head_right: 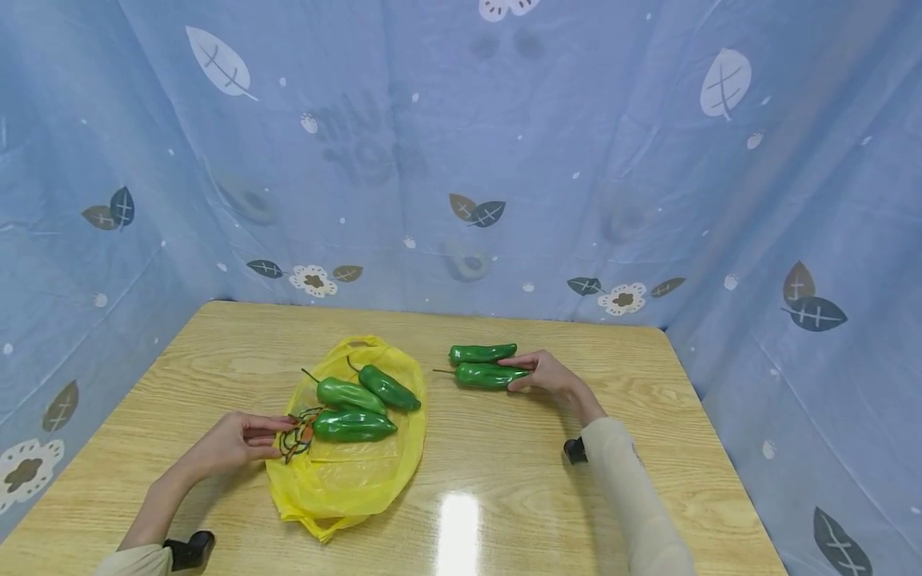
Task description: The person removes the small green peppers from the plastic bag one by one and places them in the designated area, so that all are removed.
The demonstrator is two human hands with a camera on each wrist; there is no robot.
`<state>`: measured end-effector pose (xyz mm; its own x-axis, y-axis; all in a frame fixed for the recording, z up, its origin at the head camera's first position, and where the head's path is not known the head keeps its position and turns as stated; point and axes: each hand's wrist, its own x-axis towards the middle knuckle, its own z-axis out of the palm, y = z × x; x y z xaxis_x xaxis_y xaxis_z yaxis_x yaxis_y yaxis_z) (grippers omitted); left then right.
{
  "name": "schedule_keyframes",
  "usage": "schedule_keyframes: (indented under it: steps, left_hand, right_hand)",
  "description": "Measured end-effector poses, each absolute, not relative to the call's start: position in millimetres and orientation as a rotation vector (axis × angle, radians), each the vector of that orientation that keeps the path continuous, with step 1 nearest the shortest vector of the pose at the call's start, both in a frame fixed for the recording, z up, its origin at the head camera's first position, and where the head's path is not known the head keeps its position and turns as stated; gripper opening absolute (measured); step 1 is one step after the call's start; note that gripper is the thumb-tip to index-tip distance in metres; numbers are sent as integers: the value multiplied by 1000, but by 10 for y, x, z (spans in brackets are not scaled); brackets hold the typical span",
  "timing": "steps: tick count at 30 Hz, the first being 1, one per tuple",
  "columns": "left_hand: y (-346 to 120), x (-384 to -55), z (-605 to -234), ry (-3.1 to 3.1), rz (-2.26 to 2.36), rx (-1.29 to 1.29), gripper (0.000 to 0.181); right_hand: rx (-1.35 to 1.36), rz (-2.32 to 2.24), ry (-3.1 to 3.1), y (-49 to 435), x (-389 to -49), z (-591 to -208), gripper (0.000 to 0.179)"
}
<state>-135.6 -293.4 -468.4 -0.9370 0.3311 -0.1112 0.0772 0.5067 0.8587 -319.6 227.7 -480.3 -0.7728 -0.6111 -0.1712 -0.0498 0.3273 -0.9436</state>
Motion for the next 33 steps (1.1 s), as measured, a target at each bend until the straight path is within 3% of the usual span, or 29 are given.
schedule_keyframes:
  steps: [18,33]
  left_hand:
    - [-2943,-1349,-4695,2476,1444,328,40]
    - [-2938,-1357,-4685,2485,1412,316,42]
  right_hand:
    - [-620,-1555,2056,2525,-3161,-4799,46]
    - [-666,-1918,2080,2641,-2745,-4796,48]
